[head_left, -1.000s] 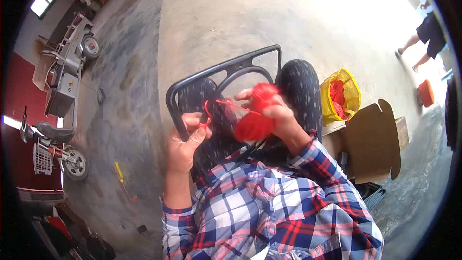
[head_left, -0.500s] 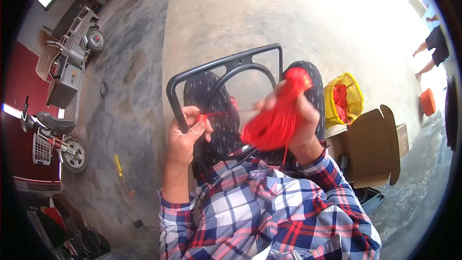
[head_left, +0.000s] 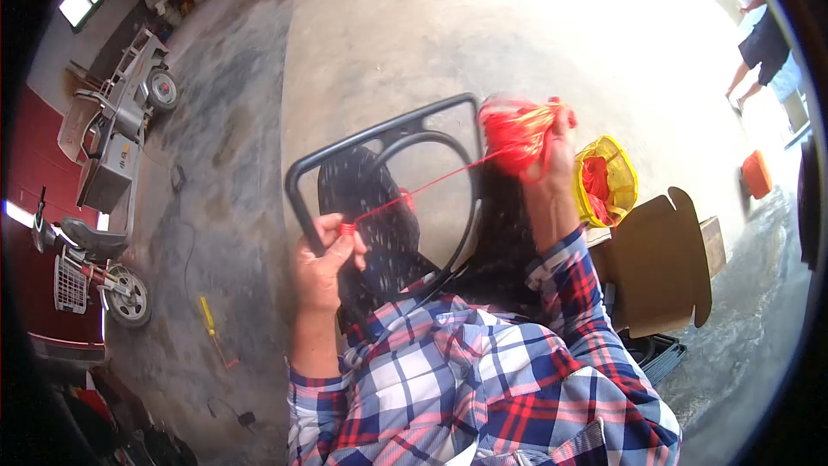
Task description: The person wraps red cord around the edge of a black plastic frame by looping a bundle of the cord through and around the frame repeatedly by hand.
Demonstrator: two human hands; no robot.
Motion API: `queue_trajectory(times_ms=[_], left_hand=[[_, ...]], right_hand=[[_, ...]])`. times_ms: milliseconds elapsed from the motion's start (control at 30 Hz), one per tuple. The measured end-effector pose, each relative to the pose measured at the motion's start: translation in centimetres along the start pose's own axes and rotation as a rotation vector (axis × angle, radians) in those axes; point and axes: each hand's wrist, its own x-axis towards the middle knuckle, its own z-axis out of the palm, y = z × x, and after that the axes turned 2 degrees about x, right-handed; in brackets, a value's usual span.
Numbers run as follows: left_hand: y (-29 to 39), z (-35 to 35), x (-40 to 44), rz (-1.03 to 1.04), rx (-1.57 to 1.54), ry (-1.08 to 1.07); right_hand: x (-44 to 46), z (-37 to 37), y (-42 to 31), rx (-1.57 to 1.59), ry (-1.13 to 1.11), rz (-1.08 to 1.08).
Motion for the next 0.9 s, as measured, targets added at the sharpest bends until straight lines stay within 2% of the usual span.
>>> queue_trajectory(times_ms=[33,133,267,333,433,533,600,633,667,700,800,900], left_hand=[[-0.3,-0.5,0.2,0.027,-0.004,-0.020],[0.6,0.5,0.3,0.006,0.106,-0.041],[0.2,0.1,0.7,0.042,0.247,-0.093],[1.1,0.7,0.9,0.144,0.332,-0.111],[3.5,3.1,0.0,0.206,0.420,-0.123],[2.6,4.3,0.1,0.318,0.449,-0.171],[2.1,3.5,0.8,0.359,0.416,-0.272],[2.5,3.3,0.8,0.403,0.461,-0.239],[1.9,3.1,0.8,0.380,0.283,-0.225],[0.6,1.8,0.4,0.331,0.253,-0.241],[0.4,0.4,0.2,0.279,0.256,-0.356],[0.6,0.6,0.3,0.259,0.387,-0.411]], right_hand=[[0.8,-1.0,-0.8,-0.038,0.138,-0.007],[-1.0,0.6,1.1,-0.132,0.091,0.249],[-6.3,4.7,3.5,-0.359,-0.293,0.659],[-7.3,6.3,4.1,-0.541,-0.487,0.564],[-5.8,6.3,5.1,-0.974,-0.468,0.371],[-5.3,7.1,6.1,-1.084,-0.466,0.228],[-5.5,6.4,6.0,-0.857,-0.453,0.316],[-5.5,5.7,6.0,-0.741,-0.447,0.355],[-5.3,4.8,6.0,-0.626,-0.441,0.393],[-5.0,2.1,6.5,-0.337,-0.394,0.568],[-5.5,-0.1,8.7,-0.385,-0.163,0.720],[-6.0,3.6,9.2,0.057,-0.114,0.904]])
